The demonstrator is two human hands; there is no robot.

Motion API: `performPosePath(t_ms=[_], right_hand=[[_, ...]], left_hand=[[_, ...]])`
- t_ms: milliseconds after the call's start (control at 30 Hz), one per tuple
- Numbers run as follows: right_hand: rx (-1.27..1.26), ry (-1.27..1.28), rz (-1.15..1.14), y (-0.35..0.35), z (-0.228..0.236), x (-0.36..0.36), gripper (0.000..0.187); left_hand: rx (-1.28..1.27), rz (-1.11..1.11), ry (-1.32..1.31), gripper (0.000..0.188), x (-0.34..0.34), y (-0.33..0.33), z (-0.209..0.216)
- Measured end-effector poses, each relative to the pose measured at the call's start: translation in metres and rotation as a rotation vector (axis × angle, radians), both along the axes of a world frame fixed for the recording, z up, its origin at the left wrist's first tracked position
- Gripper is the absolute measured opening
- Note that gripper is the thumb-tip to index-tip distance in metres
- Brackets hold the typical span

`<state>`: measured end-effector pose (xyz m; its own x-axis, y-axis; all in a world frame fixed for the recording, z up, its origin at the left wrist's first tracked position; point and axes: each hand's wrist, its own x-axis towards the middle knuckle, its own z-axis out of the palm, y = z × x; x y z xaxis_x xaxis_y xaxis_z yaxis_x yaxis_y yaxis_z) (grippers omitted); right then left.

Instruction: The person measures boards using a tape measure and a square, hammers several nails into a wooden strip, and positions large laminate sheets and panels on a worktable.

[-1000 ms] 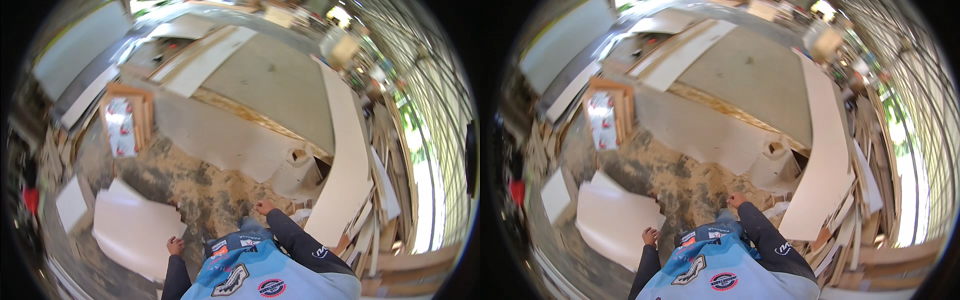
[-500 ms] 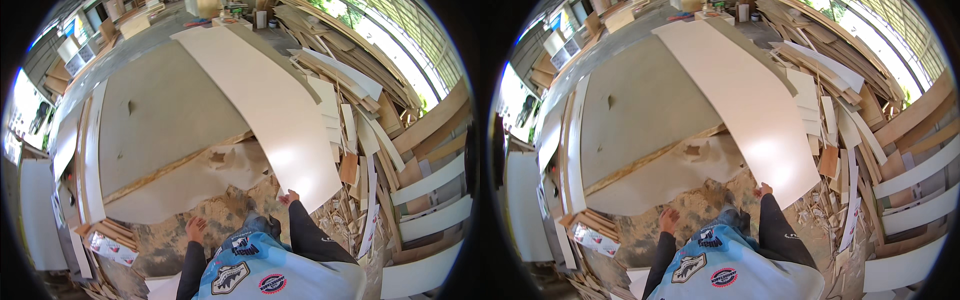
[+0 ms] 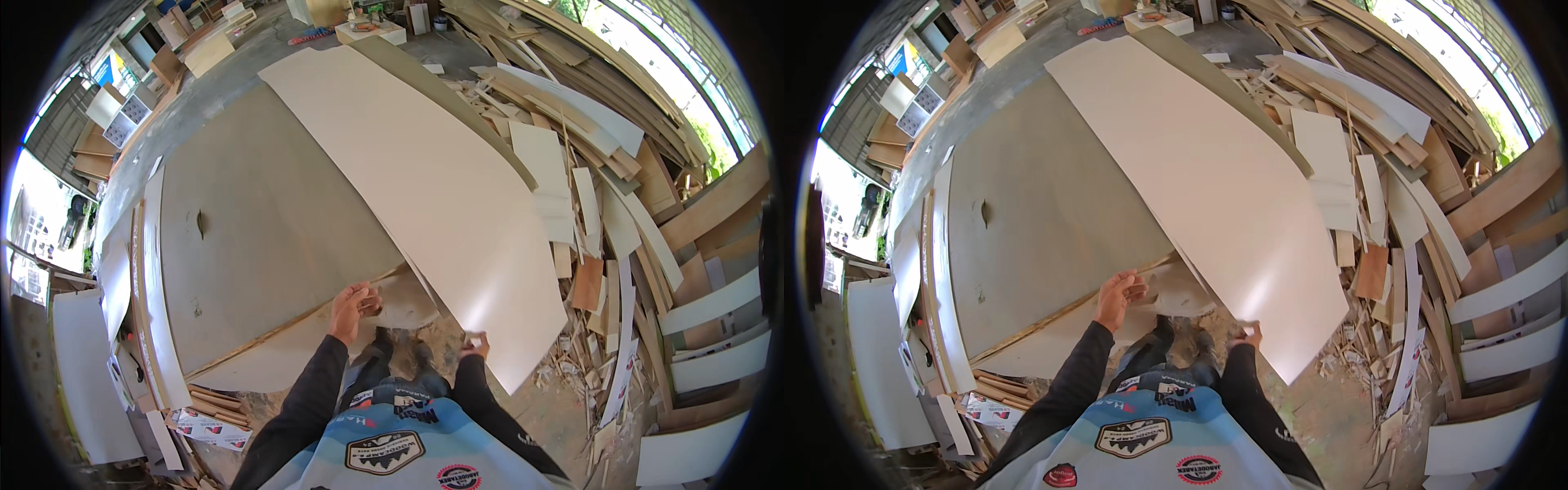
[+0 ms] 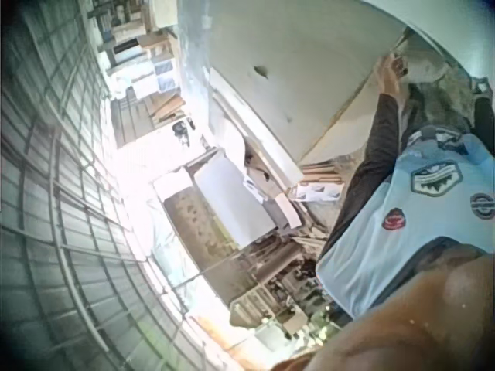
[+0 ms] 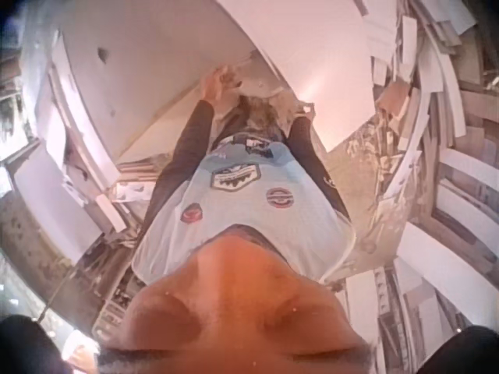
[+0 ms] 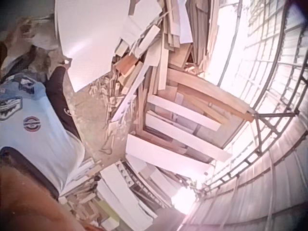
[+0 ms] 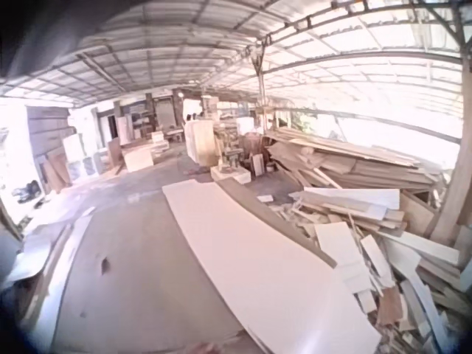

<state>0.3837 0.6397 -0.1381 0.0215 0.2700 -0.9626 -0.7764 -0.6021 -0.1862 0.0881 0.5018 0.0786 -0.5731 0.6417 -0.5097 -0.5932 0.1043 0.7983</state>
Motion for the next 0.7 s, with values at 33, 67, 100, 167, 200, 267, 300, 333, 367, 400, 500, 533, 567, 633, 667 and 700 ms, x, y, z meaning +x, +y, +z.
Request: performPosePath(t_ms=[33,67,100,167,200,267,300,333,367,400,500,533,567,633,667,700], right_hand=[[0.204,-0.063,0.046,0.003,-0.004,0.017,0.023],[0.242,0.03,-0.044,0.01,-0.014,0.045,0.023],[0.35,0.078,-0.049,0.002,0.002,0.041,0.02],[0.459,-0.183,-0.048,0.008,0.021,0.056,0.017],[0.593,-0.165,-0.061,0.01,0.023,0.074,0.015],[0.728,-0.394,-0.203,0.014,0.054,0.088,0.021],[0.793,-0.514,-0.271,0.016,0.072,0.097,0.024],[0.837,-0.567,-0.277,0.02,0.088,0.119,0.03],[0.881,-0.622,-0.285,0.022,0.101,0.142,0.035],[0.809,-0.908,-0.302,0.025,0.133,0.146,0.04],[0.795,-1.719,-0.013,0.006,0.205,0.236,0.049],[0.577,-2.403,0.17,-0.016,0.205,0.326,0.062],[0.728,-1.837,-0.085,-0.003,0.273,0.259,0.049],[0.995,-1.573,-0.355,-0.015,0.349,0.307,0.044],[0.818,-1.478,-0.407,-0.013,0.387,0.301,0.057],[0.804,-1.659,-0.382,-0.016,0.406,0.338,0.052]], left_hand=[[0.009,-0.012,-0.011,0.027,-0.011,0.017,0.004],[0.04,-0.04,-0.019,0.027,-0.02,0.041,0.008],[0.042,-0.008,-0.019,0.028,-0.044,0.041,0.0],[0.07,0.002,-0.02,0.029,-0.083,0.067,-0.008],[0.079,0.015,-0.024,0.031,-0.105,0.084,-0.014],[0.081,0.082,-0.069,0.037,-0.142,0.104,-0.03],[0.087,0.114,-0.105,0.043,-0.161,0.118,-0.034],[0.098,0.136,-0.145,0.048,-0.174,0.134,-0.034],[0.117,0.148,-0.179,0.055,-0.183,0.149,-0.03],[0.125,0.174,-0.209,0.062,-0.194,0.156,-0.028],[0.177,0.198,-0.318,0.076,-0.216,0.189,-0.026],[0.201,0.183,-0.365,0.081,-0.217,0.206,-0.024],[0.16,0.22,-0.334,0.082,-0.24,0.182,-0.03],[0.147,0.168,-0.366,0.084,-0.243,0.196,-0.027],[0.097,0.185,-0.357,0.082,-0.254,0.19,-0.03],[0.064,0.181,-0.368,0.08,-0.261,0.196,-0.032]])
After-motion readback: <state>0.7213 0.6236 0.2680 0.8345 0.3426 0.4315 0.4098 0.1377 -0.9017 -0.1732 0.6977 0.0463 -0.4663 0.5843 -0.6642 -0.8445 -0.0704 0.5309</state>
